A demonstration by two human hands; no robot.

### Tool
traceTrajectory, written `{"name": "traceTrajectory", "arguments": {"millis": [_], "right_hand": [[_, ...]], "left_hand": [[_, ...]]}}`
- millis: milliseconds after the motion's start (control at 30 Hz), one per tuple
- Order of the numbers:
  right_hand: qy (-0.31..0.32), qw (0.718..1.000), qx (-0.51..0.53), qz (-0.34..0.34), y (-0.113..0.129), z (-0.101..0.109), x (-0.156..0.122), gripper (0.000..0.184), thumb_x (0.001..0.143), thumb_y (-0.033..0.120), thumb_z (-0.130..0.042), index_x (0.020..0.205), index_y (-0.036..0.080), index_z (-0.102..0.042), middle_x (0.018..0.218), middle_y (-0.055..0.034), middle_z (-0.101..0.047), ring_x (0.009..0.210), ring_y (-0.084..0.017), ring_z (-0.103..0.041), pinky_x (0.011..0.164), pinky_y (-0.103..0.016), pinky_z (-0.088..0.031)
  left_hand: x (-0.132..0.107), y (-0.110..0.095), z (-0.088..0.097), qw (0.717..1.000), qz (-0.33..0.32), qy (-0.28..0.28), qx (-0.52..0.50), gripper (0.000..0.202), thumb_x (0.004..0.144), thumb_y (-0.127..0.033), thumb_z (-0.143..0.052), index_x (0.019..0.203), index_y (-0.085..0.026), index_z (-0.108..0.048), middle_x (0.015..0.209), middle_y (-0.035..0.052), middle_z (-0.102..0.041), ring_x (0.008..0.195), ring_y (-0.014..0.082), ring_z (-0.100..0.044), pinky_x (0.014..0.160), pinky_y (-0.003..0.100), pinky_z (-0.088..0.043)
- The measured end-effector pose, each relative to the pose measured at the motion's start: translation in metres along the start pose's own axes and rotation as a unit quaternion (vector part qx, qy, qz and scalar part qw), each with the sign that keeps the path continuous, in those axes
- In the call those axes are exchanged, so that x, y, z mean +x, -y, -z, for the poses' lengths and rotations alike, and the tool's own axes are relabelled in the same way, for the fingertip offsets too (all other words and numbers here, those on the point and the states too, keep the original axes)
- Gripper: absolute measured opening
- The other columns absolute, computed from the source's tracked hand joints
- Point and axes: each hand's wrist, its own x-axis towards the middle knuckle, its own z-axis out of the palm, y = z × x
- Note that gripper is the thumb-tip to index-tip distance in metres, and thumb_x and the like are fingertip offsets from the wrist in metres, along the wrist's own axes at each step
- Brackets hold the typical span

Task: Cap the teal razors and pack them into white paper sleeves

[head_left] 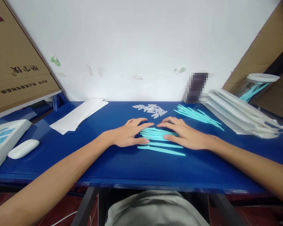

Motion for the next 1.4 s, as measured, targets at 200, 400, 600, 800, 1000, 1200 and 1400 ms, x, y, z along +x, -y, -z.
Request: {"name": "traceTrajectory", "arguments": {"millis": [200, 400, 600, 800, 1000, 1200, 1400], "right_hand": [[-0.001, 1.000, -0.005, -0.002, 0.001, -0.002, 0.000, 0.063, 0.098, 0.067, -0.037, 0.152, 0.035, -0.045, 0.148, -0.0125, -0.048, 0.131, -0.036, -0.046, 0.108, -0.059, -0.034], [0.015, 1.000, -0.012, -0.011, 0.003, -0.001, -0.001, 0.067, 0.097, 0.068, -0.040, 0.154, 0.033, -0.043, 0.153, -0.0126, -0.043, 0.135, -0.037, -0.043, 0.110, -0.059, -0.034], [0.017, 1.000, -0.001, -0.019, 0.006, -0.001, -0.002, 0.061, 0.101, 0.064, -0.032, 0.153, 0.034, -0.043, 0.154, -0.0109, -0.042, 0.137, -0.035, -0.042, 0.112, -0.059, -0.032], [0.017, 1.000, -0.003, -0.009, 0.005, -0.001, -0.002, 0.065, 0.097, 0.068, -0.041, 0.154, 0.036, -0.043, 0.156, -0.0115, -0.041, 0.139, -0.038, -0.041, 0.114, -0.063, -0.029], [-0.008, 1.000, -0.007, -0.016, 0.006, -0.002, -0.001, 0.057, 0.102, 0.062, -0.029, 0.151, 0.037, -0.047, 0.153, -0.0098, -0.045, 0.138, -0.035, -0.044, 0.114, -0.060, -0.031], [-0.014, 1.000, -0.010, -0.013, 0.006, -0.003, 0.001, 0.057, 0.103, 0.060, -0.028, 0.150, 0.034, -0.048, 0.151, -0.0114, -0.047, 0.135, -0.034, -0.046, 0.112, -0.059, -0.034], [0.003, 1.000, -0.010, -0.014, 0.006, -0.001, 0.000, 0.059, 0.101, 0.063, -0.033, 0.152, 0.035, -0.046, 0.153, -0.0110, -0.045, 0.138, -0.037, -0.044, 0.114, -0.062, -0.030]], "left_hand": [[0.003, 0.007, -0.002, 0.998, -0.016, -0.063, 0.008, 0.061, 0.107, -0.059, -0.017, 0.160, -0.032, -0.031, 0.164, 0.0079, -0.034, 0.148, 0.0305, -0.034, 0.120, 0.050, -0.026], [0.004, 0.011, -0.002, 0.997, -0.029, -0.072, 0.029, 0.057, 0.108, -0.054, -0.020, 0.158, -0.031, -0.033, 0.159, 0.0093, -0.039, 0.141, 0.0288, -0.042, 0.115, 0.047, -0.031], [0.003, 0.010, -0.001, 0.997, -0.035, -0.061, 0.032, 0.061, 0.105, -0.059, -0.032, 0.160, -0.031, -0.031, 0.161, 0.0108, -0.036, 0.142, 0.0329, -0.041, 0.116, 0.050, -0.031], [0.002, 0.007, -0.001, 0.999, -0.007, -0.031, 0.014, 0.067, 0.103, -0.063, -0.036, 0.162, -0.033, -0.025, 0.167, 0.0109, -0.027, 0.154, 0.0360, -0.019, 0.122, 0.058, -0.018], [0.004, 0.007, -0.002, 0.999, 0.013, -0.036, -0.014, 0.064, 0.105, -0.062, -0.021, 0.162, -0.033, -0.025, 0.167, 0.0075, -0.027, 0.154, 0.0318, -0.020, 0.124, 0.056, -0.015], [0.005, 0.012, -0.004, 0.999, 0.006, -0.049, -0.002, 0.060, 0.108, -0.055, -0.019, 0.162, -0.030, -0.025, 0.167, 0.0069, -0.029, 0.153, 0.0287, -0.023, 0.124, 0.052, -0.017], [0.004, 0.009, -0.002, 0.999, 0.008, -0.043, -0.003, 0.060, 0.106, -0.055, -0.029, 0.162, -0.031, -0.026, 0.167, 0.0075, -0.031, 0.153, 0.0317, -0.024, 0.123, 0.055, -0.018]]}}
